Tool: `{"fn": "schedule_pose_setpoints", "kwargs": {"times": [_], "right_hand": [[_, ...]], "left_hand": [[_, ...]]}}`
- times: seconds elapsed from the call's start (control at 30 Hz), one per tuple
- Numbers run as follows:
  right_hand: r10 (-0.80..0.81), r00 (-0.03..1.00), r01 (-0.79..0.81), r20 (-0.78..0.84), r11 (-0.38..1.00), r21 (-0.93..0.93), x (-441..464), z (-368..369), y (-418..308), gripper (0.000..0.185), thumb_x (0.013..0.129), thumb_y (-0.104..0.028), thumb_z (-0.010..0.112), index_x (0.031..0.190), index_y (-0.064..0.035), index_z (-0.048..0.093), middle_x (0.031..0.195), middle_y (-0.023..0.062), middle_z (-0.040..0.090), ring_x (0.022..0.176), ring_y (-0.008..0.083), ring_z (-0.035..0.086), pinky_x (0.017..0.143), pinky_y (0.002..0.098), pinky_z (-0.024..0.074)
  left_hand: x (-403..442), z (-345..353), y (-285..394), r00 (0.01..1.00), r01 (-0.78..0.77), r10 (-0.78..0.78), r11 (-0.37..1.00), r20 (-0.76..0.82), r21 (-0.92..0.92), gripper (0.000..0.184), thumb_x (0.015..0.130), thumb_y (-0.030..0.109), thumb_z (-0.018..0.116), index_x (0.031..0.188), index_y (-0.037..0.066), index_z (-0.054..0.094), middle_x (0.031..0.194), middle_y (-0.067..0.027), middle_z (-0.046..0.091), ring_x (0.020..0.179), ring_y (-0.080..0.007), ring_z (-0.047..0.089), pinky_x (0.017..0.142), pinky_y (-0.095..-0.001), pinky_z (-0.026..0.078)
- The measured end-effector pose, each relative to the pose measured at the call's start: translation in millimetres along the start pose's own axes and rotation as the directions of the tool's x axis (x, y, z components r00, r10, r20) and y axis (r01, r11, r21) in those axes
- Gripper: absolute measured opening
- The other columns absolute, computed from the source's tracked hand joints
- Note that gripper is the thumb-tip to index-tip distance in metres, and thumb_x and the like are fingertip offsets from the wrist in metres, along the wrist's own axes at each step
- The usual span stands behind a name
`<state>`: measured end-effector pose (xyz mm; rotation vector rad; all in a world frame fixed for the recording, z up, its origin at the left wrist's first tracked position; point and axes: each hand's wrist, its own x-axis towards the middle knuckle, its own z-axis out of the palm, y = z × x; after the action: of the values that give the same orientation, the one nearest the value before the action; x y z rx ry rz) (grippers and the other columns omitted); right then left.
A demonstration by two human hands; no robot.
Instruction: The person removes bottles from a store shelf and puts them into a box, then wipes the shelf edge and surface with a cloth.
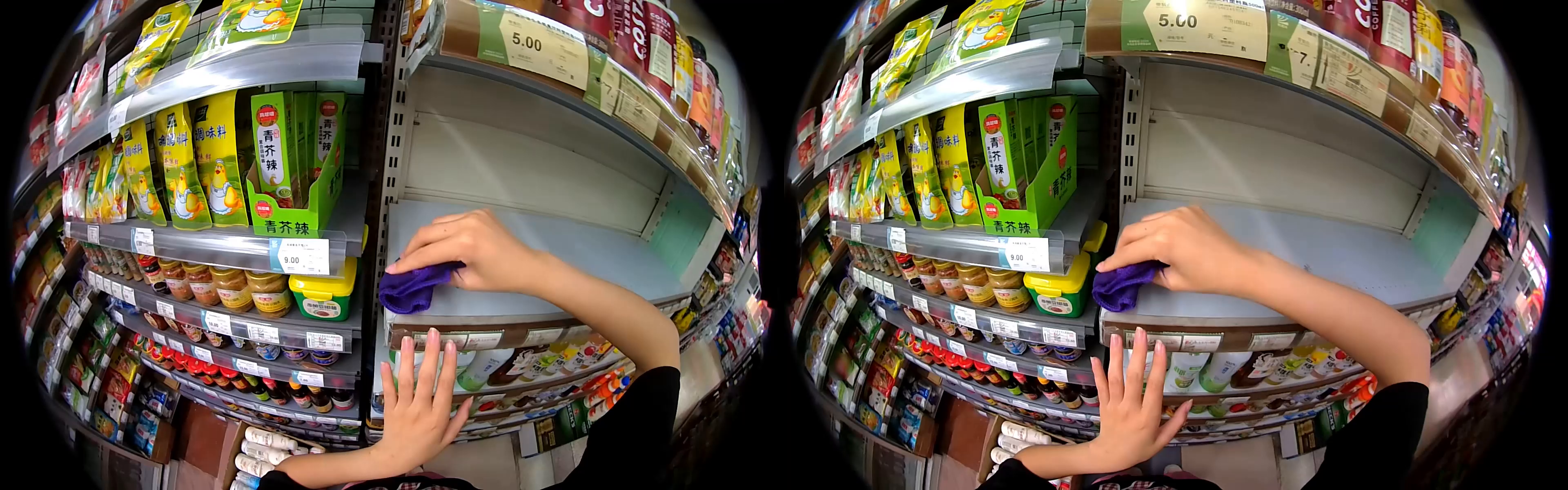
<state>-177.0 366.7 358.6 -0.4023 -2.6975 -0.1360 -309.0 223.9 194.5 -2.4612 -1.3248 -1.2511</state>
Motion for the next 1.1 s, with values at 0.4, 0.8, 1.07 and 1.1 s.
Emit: {"fn": "schedule_pose_setpoints", "kwargs": {"times": [0.4,0.8,1.07,1.1], "right_hand": [[-0.047,0.984,-0.051,0.174,0.854,0.517,-19.6,3.2,28.7,0.061,0.056,0.017,0.049,0.106,-0.0086,0.073,0.115,0.0135,0.067,0.113,0.0312,0.061,0.101,0.0385,0.0475],[-0.058,0.975,-0.084,0.217,0.802,0.592,-62.2,-12.1,42.9,0.064,0.052,0.02,0.042,0.101,-0.006,0.073,0.111,0.0157,0.068,0.114,0.0273,0.061,0.103,0.0346,0.0456],[0.004,0.974,-0.123,0.224,0.846,0.519,-99.3,-32.1,40.4,0.062,0.054,0.02,0.048,0.101,-0.0098,0.075,0.112,0.0123,0.068,0.114,0.0305,0.061,0.101,0.0383,0.0485],[-0.006,0.977,-0.105,0.211,0.854,0.51,-98.5,-32.5,38.7,0.063,0.054,0.021,0.047,0.102,-0.01,0.075,0.113,0.012,0.068,0.115,0.0304,0.061,0.101,0.0381,0.0485]], "left_hand": [[4.8,31.1,1.3,0.992,0.125,-0.117,0.975,-0.052,0.185,0.08,0.082,0.041,0.065,0.143,-0.003,0.036,0.148,-0.0271,0.032,0.138,-0.0525,0.023,0.108,-0.0657,0.006],[7.0,41.6,4.9,0.989,0.133,-0.111,0.952,-0.095,0.275,0.091,0.08,0.031,0.07,0.145,-0.009,0.022,0.15,-0.0351,0.018,0.14,-0.0562,0.008,0.106,-0.069,-0.004],[10.9,43.9,16.5,0.987,0.157,-0.144,0.967,-0.077,0.202,0.093,0.08,0.036,0.07,0.144,-0.01,0.021,0.15,-0.0347,0.018,0.14,-0.0547,0.008,0.106,-0.0688,-0.004],[11.9,44.1,18.1,0.989,0.143,-0.135,0.971,-0.056,0.193,0.095,0.08,0.034,0.07,0.146,-0.011,0.018,0.151,-0.0354,0.013,0.141,-0.0545,0.005,0.106,-0.068,-0.004]]}}
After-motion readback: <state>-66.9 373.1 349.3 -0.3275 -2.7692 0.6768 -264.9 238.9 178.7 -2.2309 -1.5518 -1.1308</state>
